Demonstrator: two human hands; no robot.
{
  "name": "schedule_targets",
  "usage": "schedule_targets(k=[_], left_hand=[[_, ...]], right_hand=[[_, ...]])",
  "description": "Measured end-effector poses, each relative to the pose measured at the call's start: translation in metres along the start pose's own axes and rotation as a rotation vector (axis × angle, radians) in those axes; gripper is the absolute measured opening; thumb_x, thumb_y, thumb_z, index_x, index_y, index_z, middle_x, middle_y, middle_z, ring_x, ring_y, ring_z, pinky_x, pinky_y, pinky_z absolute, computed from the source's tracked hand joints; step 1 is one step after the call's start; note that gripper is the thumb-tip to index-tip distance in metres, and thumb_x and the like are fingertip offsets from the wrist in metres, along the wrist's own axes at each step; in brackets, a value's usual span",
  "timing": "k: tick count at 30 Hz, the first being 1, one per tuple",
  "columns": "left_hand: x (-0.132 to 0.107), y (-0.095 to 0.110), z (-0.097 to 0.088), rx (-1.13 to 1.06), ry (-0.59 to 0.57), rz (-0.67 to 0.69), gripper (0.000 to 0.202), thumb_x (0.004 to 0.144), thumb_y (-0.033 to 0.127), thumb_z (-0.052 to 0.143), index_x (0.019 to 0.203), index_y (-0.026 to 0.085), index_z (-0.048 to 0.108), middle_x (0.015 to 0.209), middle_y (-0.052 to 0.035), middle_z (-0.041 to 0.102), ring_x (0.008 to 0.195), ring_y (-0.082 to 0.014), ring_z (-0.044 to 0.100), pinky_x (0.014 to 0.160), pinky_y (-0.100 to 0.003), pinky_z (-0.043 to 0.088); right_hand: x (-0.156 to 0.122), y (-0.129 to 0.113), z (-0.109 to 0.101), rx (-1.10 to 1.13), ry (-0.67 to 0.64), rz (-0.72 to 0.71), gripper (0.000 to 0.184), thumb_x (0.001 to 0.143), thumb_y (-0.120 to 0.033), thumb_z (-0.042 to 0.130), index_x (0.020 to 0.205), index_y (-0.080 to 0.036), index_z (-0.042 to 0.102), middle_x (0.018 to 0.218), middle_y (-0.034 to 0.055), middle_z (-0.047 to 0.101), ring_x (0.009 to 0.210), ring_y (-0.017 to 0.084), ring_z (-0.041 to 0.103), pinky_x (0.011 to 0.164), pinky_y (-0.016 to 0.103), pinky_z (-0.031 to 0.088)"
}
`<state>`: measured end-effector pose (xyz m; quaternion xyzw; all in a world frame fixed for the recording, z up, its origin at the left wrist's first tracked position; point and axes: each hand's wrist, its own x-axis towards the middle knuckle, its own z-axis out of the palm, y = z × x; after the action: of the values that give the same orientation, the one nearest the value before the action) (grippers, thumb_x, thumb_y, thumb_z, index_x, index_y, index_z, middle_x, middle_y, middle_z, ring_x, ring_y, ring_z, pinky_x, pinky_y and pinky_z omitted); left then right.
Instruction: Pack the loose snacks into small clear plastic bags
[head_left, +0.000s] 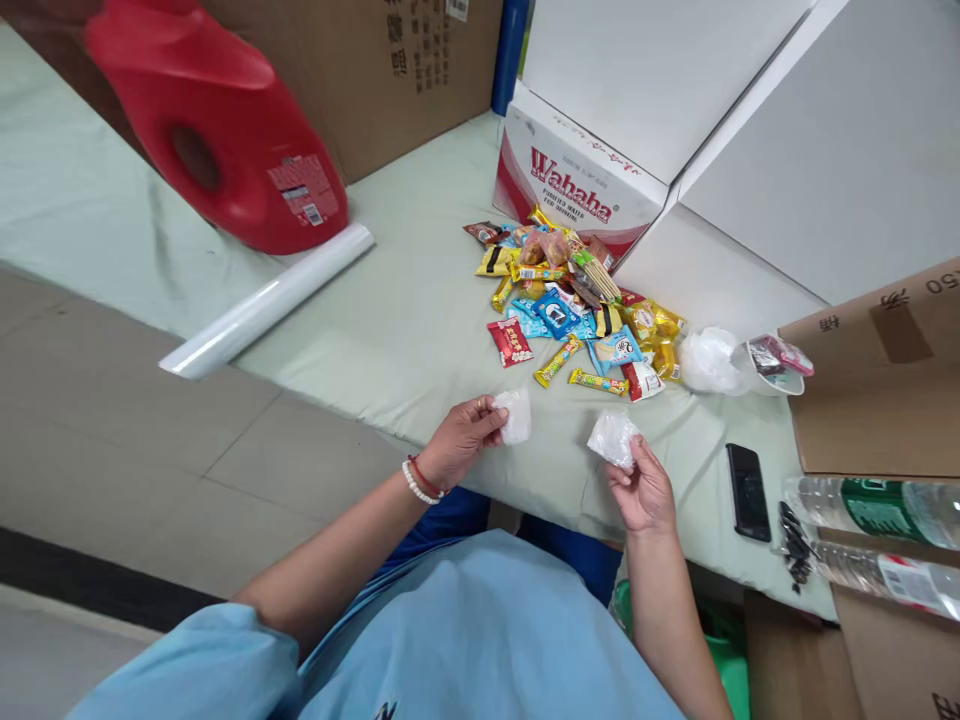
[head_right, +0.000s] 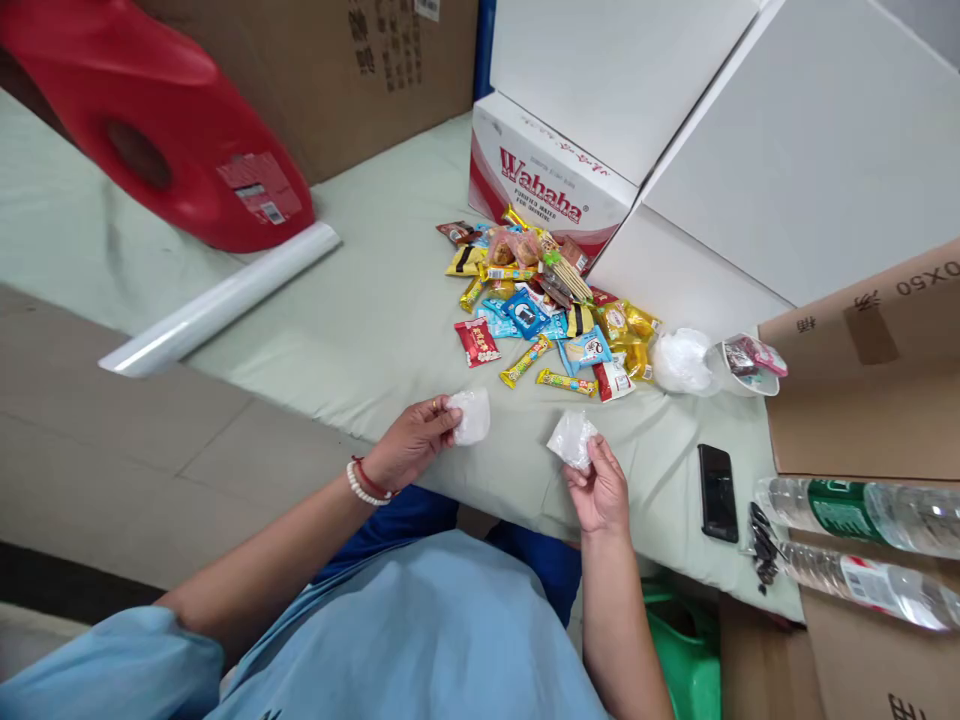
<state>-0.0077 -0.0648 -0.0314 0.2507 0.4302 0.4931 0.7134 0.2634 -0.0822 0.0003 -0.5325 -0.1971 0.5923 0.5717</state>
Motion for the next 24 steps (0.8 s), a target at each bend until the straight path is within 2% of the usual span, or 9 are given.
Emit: schedule_targets(k=[4,7,9,12,14,16,18,21,24], left_hand=[[-0.001,0.004,-0.006,0.093,0.027,0.089,0.043,0.073,0.055,0.081,0.077,0.016,0.063,0.075,0.0002,0.058,0.066,-0.0104,0.050,0.064,-0.024,0.042],[-0.001,0.007,-0.002,0.211,0.108,0.244,0.030,0.072,0.039,0.078,0.068,0.016,0.059,0.090,-0.0026,0.059,0.077,-0.0121,0.053,0.070,-0.024,0.044],[-0.001,0.008,0.006,0.212,0.133,0.297,0.026,0.067,0.029,0.075,0.064,0.017,0.052,0.099,-0.0032,0.059,0.081,-0.0121,0.054,0.070,-0.023,0.044],[-0.002,0.004,0.024,0.170,0.052,0.224,0.023,0.062,0.022,0.070,0.073,0.020,0.050,0.095,-0.0004,0.060,0.070,-0.0094,0.051,0.061,-0.022,0.040],[-0.001,0.000,0.040,0.206,-0.058,0.125,0.017,0.068,0.027,0.067,0.080,0.020,0.057,0.083,0.0011,0.061,0.061,-0.0096,0.048,0.057,-0.023,0.037],[0.002,-0.006,0.055,0.313,-0.132,0.108,0.018,0.077,0.037,0.064,0.079,0.018,0.064,0.075,-0.0004,0.062,0.063,-0.0126,0.051,0.059,-0.025,0.039],[0.009,-0.011,0.066,0.440,-0.158,0.161,0.027,0.078,0.044,0.068,0.075,0.017,0.067,0.075,-0.0025,0.066,0.071,-0.0154,0.056,0.065,-0.027,0.042],[0.024,-0.013,0.069,0.463,-0.154,0.159,0.031,0.068,0.045,0.080,0.072,0.017,0.066,0.071,-0.0009,0.066,0.068,-0.0144,0.056,0.064,-0.026,0.042],[0.037,-0.009,0.062,0.252,-0.111,0.059,0.039,0.064,0.048,0.083,0.075,0.017,0.062,0.067,0.0024,0.061,0.060,-0.0107,0.051,0.058,-0.024,0.039]], right_hand=[[-0.001,0.005,-0.001,0.025,-0.031,-0.005,0.034,0.067,-0.032,0.092,0.079,-0.022,0.061,0.068,-0.0071,0.051,0.049,0.005,0.031,0.039,0.016,0.030],[-0.004,0.007,0.003,-0.032,-0.031,-0.014,0.036,0.065,-0.035,0.092,0.082,-0.024,0.063,0.069,-0.0066,0.053,0.048,0.006,0.032,0.040,0.019,0.030],[-0.006,0.009,0.008,-0.088,-0.008,-0.028,0.038,0.063,-0.036,0.093,0.082,-0.024,0.063,0.066,-0.0070,0.051,0.049,0.006,0.034,0.041,0.019,0.030],[-0.010,0.014,0.017,-0.191,0.008,-0.085,0.039,0.064,-0.042,0.093,0.083,-0.022,0.065,0.063,-0.0072,0.050,0.051,0.007,0.038,0.045,0.019,0.031],[-0.014,0.019,0.023,-0.262,-0.004,-0.139,0.039,0.066,-0.045,0.092,0.083,-0.021,0.067,0.065,-0.0059,0.054,0.053,0.007,0.041,0.047,0.020,0.033],[-0.018,0.023,0.027,-0.330,-0.045,-0.181,0.036,0.069,-0.046,0.091,0.084,-0.021,0.068,0.067,-0.0048,0.057,0.056,0.008,0.043,0.051,0.021,0.035],[-0.019,0.025,0.028,-0.386,-0.099,-0.201,0.033,0.072,-0.045,0.089,0.083,-0.021,0.070,0.067,-0.0042,0.058,0.058,0.009,0.045,0.054,0.022,0.037],[-0.011,0.018,0.021,-0.398,-0.104,-0.213,0.033,0.072,-0.045,0.088,0.085,-0.021,0.070,0.067,-0.0043,0.057,0.058,0.009,0.046,0.054,0.023,0.038],[0.006,0.002,0.005,-0.330,0.052,-0.268,0.038,0.070,-0.047,0.088,0.086,-0.021,0.066,0.070,-0.0054,0.056,0.055,0.008,0.044,0.051,0.022,0.038]])
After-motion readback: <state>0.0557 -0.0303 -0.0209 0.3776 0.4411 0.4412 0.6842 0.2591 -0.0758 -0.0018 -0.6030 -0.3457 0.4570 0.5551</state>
